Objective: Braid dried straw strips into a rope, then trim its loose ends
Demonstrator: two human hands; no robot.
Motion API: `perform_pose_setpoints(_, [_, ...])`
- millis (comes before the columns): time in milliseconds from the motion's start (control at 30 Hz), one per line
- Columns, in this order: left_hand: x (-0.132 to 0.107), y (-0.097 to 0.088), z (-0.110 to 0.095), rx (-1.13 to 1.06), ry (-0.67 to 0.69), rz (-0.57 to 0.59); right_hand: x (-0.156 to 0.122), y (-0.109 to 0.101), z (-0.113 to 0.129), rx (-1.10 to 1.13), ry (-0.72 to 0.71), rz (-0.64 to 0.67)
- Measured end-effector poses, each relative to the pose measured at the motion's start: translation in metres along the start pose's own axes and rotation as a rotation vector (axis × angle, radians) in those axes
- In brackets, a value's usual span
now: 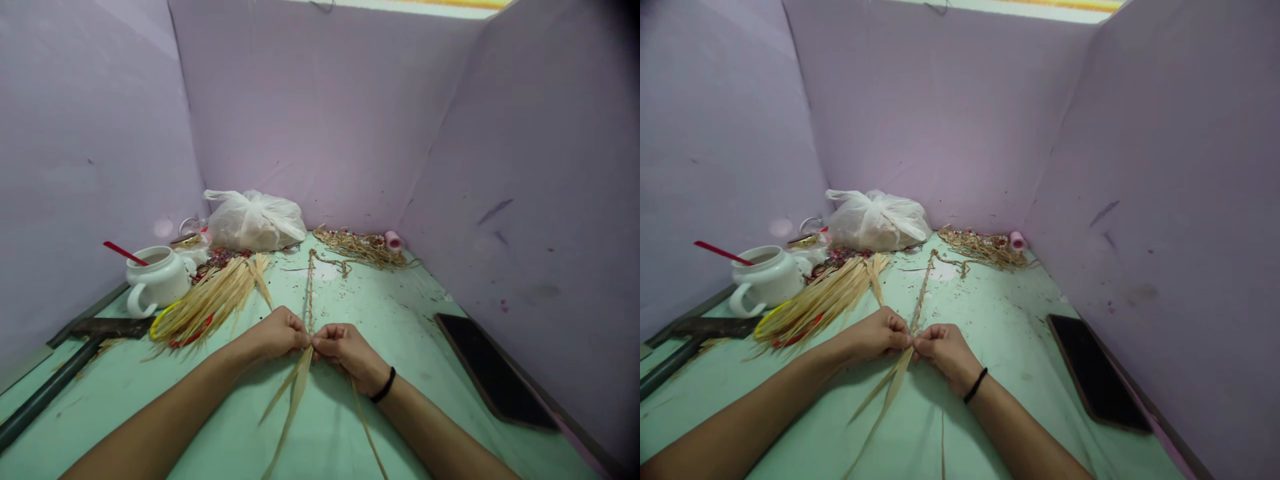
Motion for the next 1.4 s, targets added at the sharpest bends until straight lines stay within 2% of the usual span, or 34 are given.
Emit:
perform_pose_setpoints(267, [0.0, -0.002, 0.0, 0.042, 0.006, -0.044, 0.001, 0.0, -0.006, -0.001, 0.03, 0.069])
perform_pose_setpoints(500, [0.001, -0.005, -0.002, 0.038, 0.023, -0.012, 0.002, 0.002, -0.008, -0.039, 0.05, 0.12])
perform_pose_setpoints(800, [-0.002, -0.006, -0.006, 0.141, 0.06, -0.027, 0.001, 0.003, -0.005, -0.096, 0.073, -0.004])
perform_pose_setpoints(900, [-0.007, -0.01, -0.01, 0.211, 0.034, -0.035, 0.001, 0.003, -0.004, -0.099, 0.078, -0.011])
perform_pose_setpoints(1000, [-0.012, -0.012, -0.012, 0.264, -0.017, -0.091, 0.001, 0.002, -0.003, -0.088, 0.072, -0.011])
perform_pose_setpoints(1100, [-0.019, -0.001, -0.019, 0.406, 0.031, -0.159, 0.001, 0.003, -0.002, -0.037, 0.035, -0.025])
perform_pose_setpoints(1200, [-0.031, 0.016, -0.029, 0.681, 0.12, -0.314, 0.001, 0.0, -0.002, -0.004, -0.005, -0.081])
perform_pose_setpoints(1233, [-0.035, 0.024, -0.03, 0.756, 0.128, -0.331, 0.001, -0.001, -0.003, 0.0, -0.014, -0.093])
perform_pose_setpoints(1333, [-0.041, 0.042, -0.029, 0.889, 0.12, -0.281, 0.001, -0.001, -0.005, 0.023, -0.027, -0.089])
perform_pose_setpoints(1400, [-0.042, 0.044, -0.029, 0.905, 0.12, -0.238, 0.0, 0.0, -0.006, 0.036, -0.031, -0.071])
Point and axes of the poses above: each hand's wrist, its own x-axis towards the middle knuckle, its own y-axis out of the palm, z = x × y, the point moved 7 cm from there along x, towards the middle knuckle, and after that the axes turned 2 degrees about z, right-handed, at the moved point
